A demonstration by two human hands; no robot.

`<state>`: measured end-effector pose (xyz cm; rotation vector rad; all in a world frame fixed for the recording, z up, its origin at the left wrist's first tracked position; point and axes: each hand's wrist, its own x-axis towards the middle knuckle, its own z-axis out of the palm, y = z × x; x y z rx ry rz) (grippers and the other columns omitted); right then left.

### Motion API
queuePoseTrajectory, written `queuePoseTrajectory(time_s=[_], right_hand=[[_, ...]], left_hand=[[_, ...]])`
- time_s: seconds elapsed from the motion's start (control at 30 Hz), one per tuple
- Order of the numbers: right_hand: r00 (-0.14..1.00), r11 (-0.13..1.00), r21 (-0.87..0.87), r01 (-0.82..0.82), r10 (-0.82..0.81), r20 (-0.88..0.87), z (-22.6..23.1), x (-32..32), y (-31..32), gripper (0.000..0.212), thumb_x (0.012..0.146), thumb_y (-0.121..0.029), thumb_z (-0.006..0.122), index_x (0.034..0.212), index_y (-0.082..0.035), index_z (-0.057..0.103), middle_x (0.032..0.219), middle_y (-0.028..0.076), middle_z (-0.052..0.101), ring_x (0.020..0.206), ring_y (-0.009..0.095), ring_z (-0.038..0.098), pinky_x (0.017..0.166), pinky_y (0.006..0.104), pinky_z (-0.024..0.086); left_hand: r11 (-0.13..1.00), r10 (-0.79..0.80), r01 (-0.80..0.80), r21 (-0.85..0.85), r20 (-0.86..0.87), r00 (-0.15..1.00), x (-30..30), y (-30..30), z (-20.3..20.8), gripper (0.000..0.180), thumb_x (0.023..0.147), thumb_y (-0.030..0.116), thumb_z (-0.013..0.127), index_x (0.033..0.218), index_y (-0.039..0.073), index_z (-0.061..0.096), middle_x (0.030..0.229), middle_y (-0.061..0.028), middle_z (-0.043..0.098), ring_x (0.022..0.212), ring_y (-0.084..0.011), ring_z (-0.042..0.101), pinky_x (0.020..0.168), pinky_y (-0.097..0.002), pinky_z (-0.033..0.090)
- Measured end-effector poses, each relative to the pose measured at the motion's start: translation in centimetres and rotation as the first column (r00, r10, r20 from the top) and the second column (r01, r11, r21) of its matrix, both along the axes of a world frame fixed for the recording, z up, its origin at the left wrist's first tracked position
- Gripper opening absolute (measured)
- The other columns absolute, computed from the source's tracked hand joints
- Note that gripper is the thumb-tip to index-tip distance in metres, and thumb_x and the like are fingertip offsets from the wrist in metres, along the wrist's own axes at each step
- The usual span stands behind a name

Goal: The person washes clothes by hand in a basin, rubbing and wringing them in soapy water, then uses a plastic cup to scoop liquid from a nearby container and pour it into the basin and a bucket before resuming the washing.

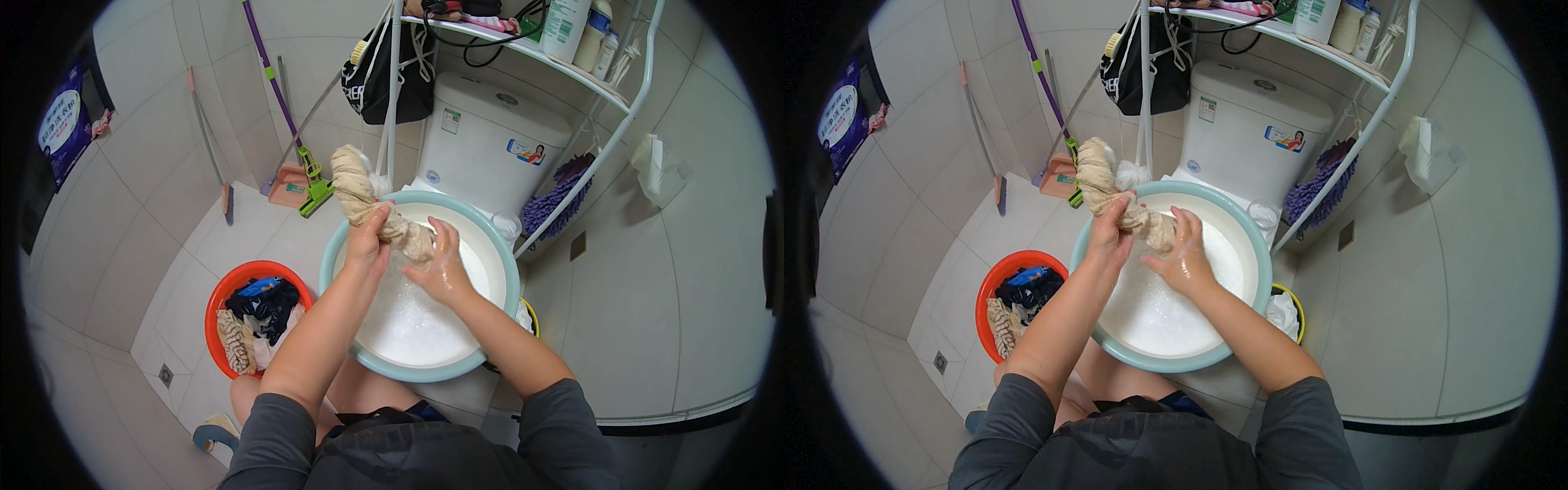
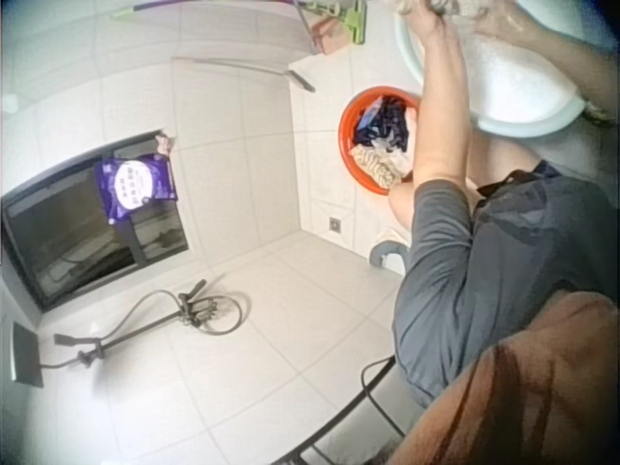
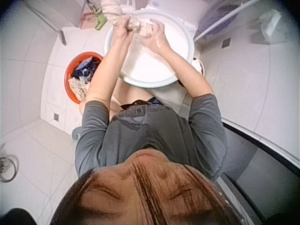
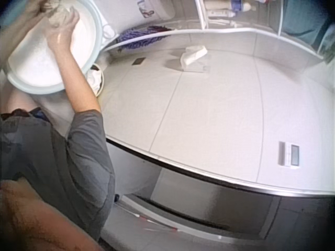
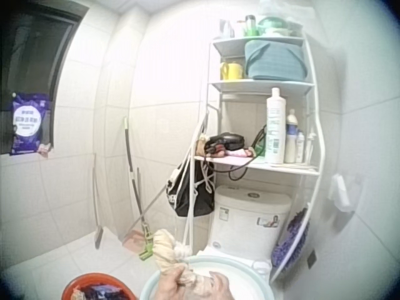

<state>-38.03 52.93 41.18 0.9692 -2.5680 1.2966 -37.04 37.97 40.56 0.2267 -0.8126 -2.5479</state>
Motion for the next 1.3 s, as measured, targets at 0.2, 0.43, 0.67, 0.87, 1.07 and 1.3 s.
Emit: queuePoseTrajectory(time_s=[0.2, 0.43, 0.67, 0.87, 1.07, 1.3], right_hand=[[0.996, 0.990, -0.125, 0.065, -0.057, 0.070, -0.4, -1.2, -2.5, 0.084, 0.065, -0.014, 0.074, 0.132, -0.005, 0.025, 0.122, 0.017, 0.042, 0.116, 0.030, 0.044, 0.093, 0.0348, 0.039], [0.971, 1.000, 0.026, -0.017, 0.011, 0.237, 0.8, -1.6, -2.4, 0.046, 0.069, -0.030, 0.070, 0.108, -0.010, 0.056, 0.095, 0.014, 0.064, 0.091, 0.031, 0.060, 0.077, 0.0356, 0.047], [0.918, 0.925, 0.344, -0.160, 0.011, 0.397, 3.1, -0.6, -1.7, 0.042, 0.068, -0.044, 0.064, 0.091, -0.009, 0.064, 0.091, 0.016, 0.065, 0.089, 0.032, 0.061, 0.076, 0.0366, 0.046], [0.898, 0.866, 0.389, -0.315, 0.139, 0.417, 1.1, -1.7, -1.6, 0.039, 0.069, -0.041, 0.062, 0.090, -0.008, 0.064, 0.091, 0.016, 0.064, 0.089, 0.032, 0.060, 0.077, 0.0371, 0.046], [0.845, 0.738, 0.442, -0.510, 0.332, 0.420, -0.4, -3.2, -1.7, 0.040, 0.073, -0.036, 0.057, 0.104, -0.011, 0.059, 0.107, 0.016, 0.060, 0.101, 0.031, 0.055, 0.086, 0.0386, 0.043], [0.870, 0.746, 0.470, -0.472, 0.306, 0.387, -1.4, -2.9, -2.5, 0.047, 0.073, -0.027, 0.065, 0.114, -0.009, 0.053, 0.118, 0.014, 0.053, 0.111, 0.028, 0.049, 0.096, 0.0362, 0.037]], left_hand=[[0.991, -0.058, 0.066, 0.119, -0.068, 0.996, 0.4, 1.8, 0.4, 0.024, 0.080, 0.007, 0.061, 0.101, 0.003, 0.051, 0.094, -0.0079, 0.057, 0.088, -0.0199, 0.056, 0.082, -0.0359, 0.047], [0.985, -0.127, 0.118, -0.127, -0.062, 0.990, 1.3, 1.5, 1.5, 0.027, 0.073, 0.006, 0.061, 0.099, 0.005, 0.050, 0.089, -0.0052, 0.056, 0.085, -0.0182, 0.056, 0.080, -0.0317, 0.046], [0.964, -0.135, 0.133, -0.230, 0.006, 0.991, 1.2, 1.8, 1.3, 0.031, 0.066, 0.002, 0.057, 0.097, 0.004, 0.051, 0.082, -0.0031, 0.052, 0.072, -0.0145, 0.053, 0.067, -0.0277, 0.046], [0.925, -0.135, 0.150, -0.349, 0.066, 0.989, 1.5, 2.0, 1.4, 0.036, 0.062, 0.001, 0.057, 0.098, 0.001, 0.052, 0.082, -0.0033, 0.053, 0.071, -0.0138, 0.053, 0.065, -0.0263, 0.045], [0.801, -0.147, 0.133, -0.583, 0.022, 0.989, 1.1, 2.1, 1.0, 0.039, 0.060, 0.003, 0.059, 0.099, -0.001, 0.053, 0.084, -0.0044, 0.056, 0.074, -0.0141, 0.054, 0.068, -0.0270, 0.045], [0.506, 0.000, -0.042, -0.861, -0.049, 0.999, 1.8, 1.5, 0.9, 0.042, 0.059, 0.009, 0.063, 0.099, 0.001, 0.056, 0.091, -0.0121, 0.062, 0.081, -0.0219, 0.060, 0.074, -0.0319, 0.047]])
